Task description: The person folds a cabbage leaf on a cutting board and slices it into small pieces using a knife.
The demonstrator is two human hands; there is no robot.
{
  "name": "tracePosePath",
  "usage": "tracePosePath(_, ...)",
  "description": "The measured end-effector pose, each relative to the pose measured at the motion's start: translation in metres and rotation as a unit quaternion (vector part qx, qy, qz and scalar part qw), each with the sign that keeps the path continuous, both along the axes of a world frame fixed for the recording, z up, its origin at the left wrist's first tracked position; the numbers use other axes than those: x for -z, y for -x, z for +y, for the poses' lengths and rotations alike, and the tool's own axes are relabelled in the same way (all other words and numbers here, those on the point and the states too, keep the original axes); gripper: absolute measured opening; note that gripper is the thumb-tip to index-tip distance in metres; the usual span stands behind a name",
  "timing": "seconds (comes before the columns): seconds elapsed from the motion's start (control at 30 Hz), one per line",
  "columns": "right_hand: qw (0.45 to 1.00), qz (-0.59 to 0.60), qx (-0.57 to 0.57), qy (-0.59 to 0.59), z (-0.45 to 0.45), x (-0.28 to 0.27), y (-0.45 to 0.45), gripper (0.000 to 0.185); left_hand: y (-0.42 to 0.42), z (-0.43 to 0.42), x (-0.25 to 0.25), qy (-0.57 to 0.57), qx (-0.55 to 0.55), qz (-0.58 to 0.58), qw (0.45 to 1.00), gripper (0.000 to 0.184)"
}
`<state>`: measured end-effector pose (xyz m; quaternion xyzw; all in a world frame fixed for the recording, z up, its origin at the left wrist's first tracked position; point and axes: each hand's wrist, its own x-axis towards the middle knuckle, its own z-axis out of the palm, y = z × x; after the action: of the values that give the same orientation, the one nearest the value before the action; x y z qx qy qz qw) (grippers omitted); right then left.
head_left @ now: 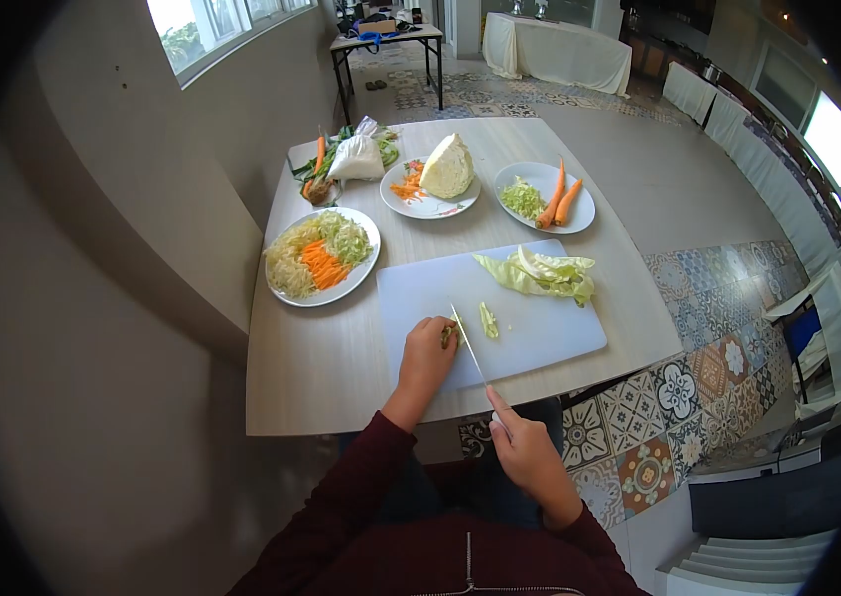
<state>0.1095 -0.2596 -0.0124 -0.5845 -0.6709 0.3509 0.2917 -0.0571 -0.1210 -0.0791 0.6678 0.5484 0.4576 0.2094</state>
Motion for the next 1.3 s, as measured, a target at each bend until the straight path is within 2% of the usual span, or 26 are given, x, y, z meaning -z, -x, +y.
tracePosePath(0.1,0.999,0.017,0.001,-0.034,-0.002,0.006,-0.002,0.049,-0.001,0.001,0.001,-0.003,-0.003,0.003,1.0,0.014)
tracePosePath(0.6,0.998,0.01,0.052,0.023,-0.008,-0.016,-0.015,0.048,-0.001,-0.001,-0.002,0.003,0.0,0.019,1.0,0.016)
tracePosePath(0.93,0.998,0.048,0.014,0.024,0.007,-0.007,-0.01,0.046,0.0,-0.001,0.0,-0.026,0.014,0.02,0.999,0.015)
tracePosePath(1.03,0.998,0.045,0.02,0.04,0.011,-0.005,-0.009,0.046,0.0,-0.002,-0.006,0.018,0.002,0.029,0.999,0.017)
tracePosePath(1.3,0.998,0.04,0.031,0.042,0.008,-0.004,-0.01,0.048,0.014,-0.004,-0.008,0.013,-0.027,0.045,0.999,0.015)
